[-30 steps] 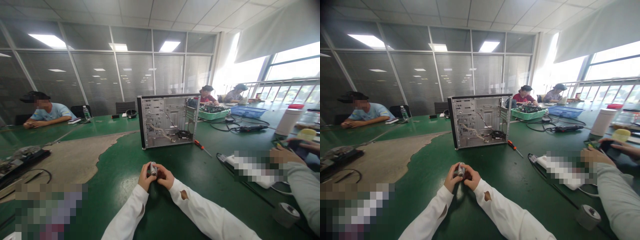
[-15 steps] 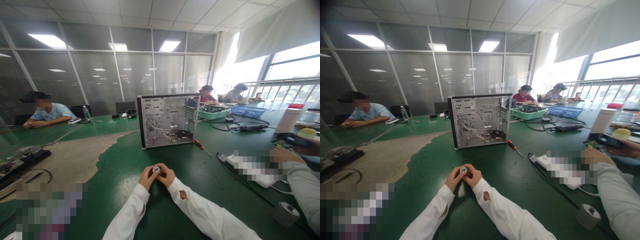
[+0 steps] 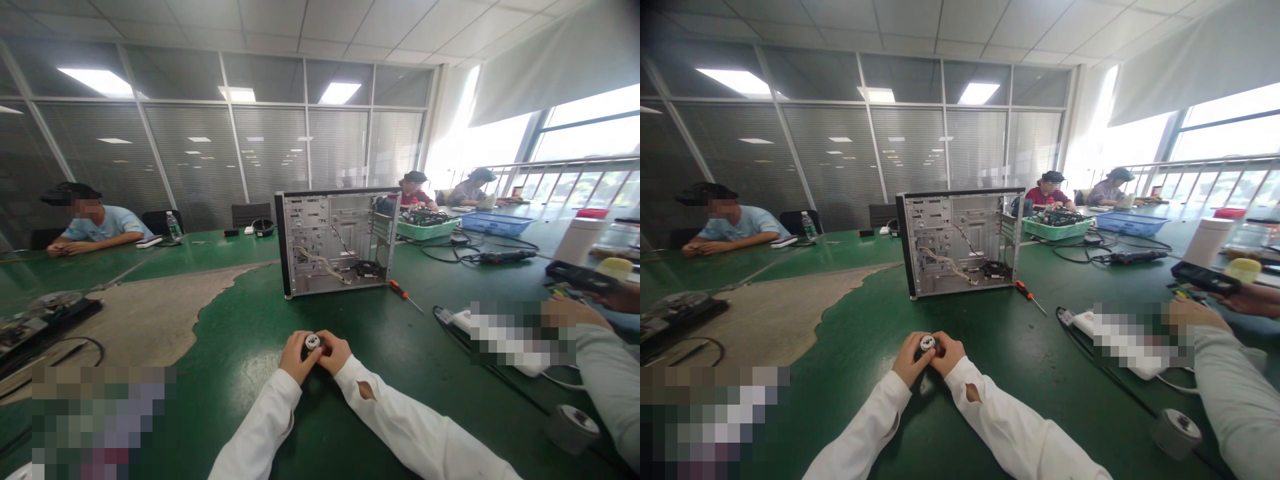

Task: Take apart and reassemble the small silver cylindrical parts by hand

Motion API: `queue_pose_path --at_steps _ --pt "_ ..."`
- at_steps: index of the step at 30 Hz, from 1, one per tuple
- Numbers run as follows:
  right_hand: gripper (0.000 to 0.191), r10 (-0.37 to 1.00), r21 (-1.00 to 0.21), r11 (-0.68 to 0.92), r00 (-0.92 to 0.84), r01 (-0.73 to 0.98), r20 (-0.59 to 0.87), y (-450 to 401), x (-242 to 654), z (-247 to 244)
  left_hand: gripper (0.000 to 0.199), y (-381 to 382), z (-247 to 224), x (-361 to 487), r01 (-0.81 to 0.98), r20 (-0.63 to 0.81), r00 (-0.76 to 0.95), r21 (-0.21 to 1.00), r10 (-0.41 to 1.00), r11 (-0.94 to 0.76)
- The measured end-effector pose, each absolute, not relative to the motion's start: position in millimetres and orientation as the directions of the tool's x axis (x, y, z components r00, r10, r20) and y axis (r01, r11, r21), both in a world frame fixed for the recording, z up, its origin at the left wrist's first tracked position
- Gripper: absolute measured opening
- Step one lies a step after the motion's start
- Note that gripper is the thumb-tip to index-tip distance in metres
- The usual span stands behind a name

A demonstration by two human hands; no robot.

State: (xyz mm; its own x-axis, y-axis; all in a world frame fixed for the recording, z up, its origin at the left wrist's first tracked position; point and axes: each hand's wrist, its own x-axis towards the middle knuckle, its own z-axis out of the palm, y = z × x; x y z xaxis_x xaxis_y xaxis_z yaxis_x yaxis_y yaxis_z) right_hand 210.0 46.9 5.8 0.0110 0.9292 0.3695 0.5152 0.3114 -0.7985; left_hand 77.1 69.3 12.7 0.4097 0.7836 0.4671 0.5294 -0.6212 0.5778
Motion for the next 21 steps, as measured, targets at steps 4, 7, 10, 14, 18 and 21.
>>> queue_pose_path --at_steps 4,7,10,14,18,21 --pt "0.025 0.93 -0.812 0.316 0.008 0.491 0.367 47.3 210.9 4.8 0.033 68.1 13.7 76.6 0.485 0.454 0.374 0.647 0.809 -0.588" --pt "0.031 0.919 -0.852 0.37 -0.015 0.371 0.393 47.2 213.4 5.5 0.033 68.2 13.9 75.9 0.428 0.412 0.348 0.729 0.842 -0.534" --pt "0.032 0.924 -0.91 0.363 0.051 0.201 0.379 50.2 217.0 5.6 0.031 72.4 11.6 74.1 0.33 0.361 0.27 0.836 0.892 -0.438" --pt "0.025 0.929 -0.947 0.316 0.221 -0.056 0.296 58.8 223.1 5.4 0.026 82.3 6.3 71.1 0.177 0.247 0.113 0.948 0.962 -0.264" --pt "0.021 0.908 -0.93 0.295 0.367 -0.22 0.202 68.1 230.4 3.8 0.019 88.7 3.9 69.5 0.041 0.131 0.053 0.99 0.99 -0.134" --pt "0.021 0.906 -0.926 0.279 0.388 -0.254 0.167 73.9 235.2 0.5 0.019 90.5 4.0 68.3 -0.054 0.074 0.023 0.996 0.997 -0.073"
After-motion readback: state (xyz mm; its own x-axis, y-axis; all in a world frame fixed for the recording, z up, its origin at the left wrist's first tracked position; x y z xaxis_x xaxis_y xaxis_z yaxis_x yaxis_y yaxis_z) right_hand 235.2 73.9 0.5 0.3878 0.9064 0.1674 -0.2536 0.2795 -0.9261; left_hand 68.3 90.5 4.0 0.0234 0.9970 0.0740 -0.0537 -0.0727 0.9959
